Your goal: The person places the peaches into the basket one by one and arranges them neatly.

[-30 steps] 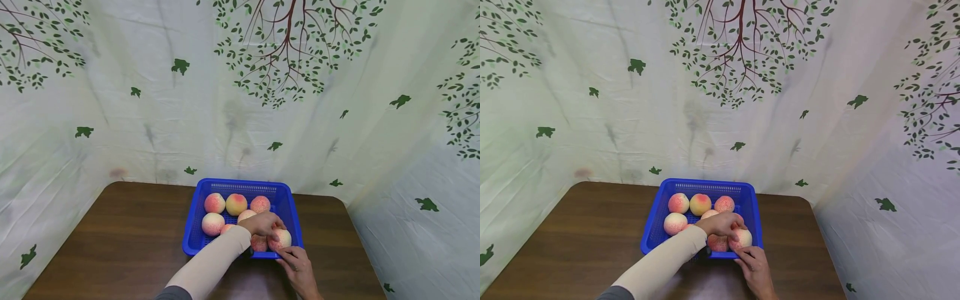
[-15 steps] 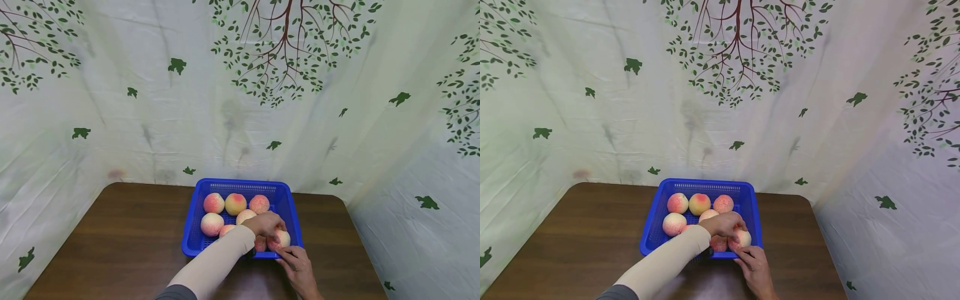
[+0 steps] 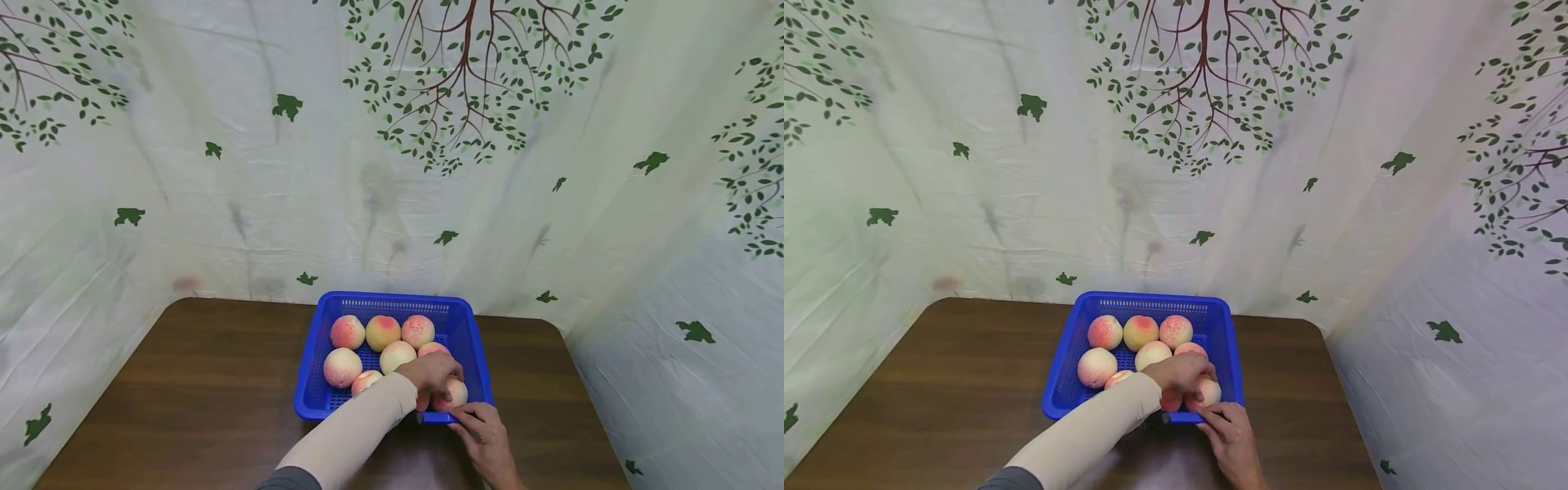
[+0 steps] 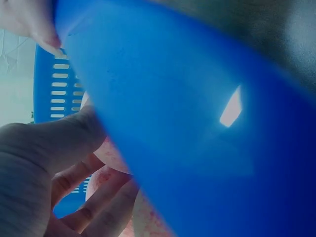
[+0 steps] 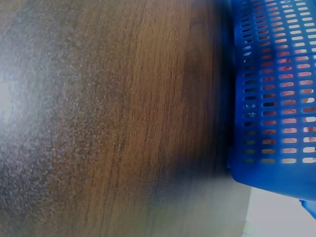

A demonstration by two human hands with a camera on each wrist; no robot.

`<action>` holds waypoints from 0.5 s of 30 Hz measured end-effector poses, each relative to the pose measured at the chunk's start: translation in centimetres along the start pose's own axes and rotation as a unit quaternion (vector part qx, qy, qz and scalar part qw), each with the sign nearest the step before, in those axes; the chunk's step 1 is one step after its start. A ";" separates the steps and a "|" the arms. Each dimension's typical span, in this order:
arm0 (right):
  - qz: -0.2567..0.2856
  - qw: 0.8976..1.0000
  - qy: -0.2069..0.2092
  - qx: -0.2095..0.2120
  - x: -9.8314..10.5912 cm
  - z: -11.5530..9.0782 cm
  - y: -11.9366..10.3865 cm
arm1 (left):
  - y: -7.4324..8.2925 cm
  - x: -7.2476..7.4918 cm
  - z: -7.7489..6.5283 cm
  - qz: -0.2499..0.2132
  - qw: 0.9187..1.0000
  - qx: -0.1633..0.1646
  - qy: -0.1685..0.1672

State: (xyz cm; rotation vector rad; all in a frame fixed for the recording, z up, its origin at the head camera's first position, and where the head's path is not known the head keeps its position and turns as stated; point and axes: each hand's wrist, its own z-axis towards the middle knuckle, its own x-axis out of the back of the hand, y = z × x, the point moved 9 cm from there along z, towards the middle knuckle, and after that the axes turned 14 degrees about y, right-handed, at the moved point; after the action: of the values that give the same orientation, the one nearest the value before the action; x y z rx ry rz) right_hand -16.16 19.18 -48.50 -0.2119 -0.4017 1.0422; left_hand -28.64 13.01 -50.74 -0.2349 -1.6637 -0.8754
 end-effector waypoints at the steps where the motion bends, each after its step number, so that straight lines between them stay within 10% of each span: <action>1: 0.001 1.000 -0.001 -0.001 0.0 0.0 0.0 | 0.0 0.1 -0.1 0.000 1.000 0.000 0.001; 6: 0.012 1.000 -0.003 -0.003 -0.2 -0.1 0.0 | 0.0 0.0 -0.7 0.019 1.000 -0.017 -0.004; 15: 0.000 1.000 0.001 0.001 -0.1 0.1 -0.1 | 2.0 0.4 -1.1 0.114 0.982 -0.150 0.001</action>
State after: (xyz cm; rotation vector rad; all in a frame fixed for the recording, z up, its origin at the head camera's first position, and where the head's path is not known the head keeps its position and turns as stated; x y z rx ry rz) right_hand -16.16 19.06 -48.42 -0.2111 -0.3991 1.0419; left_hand -26.73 13.55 -49.53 -0.6187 -1.4632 -0.9473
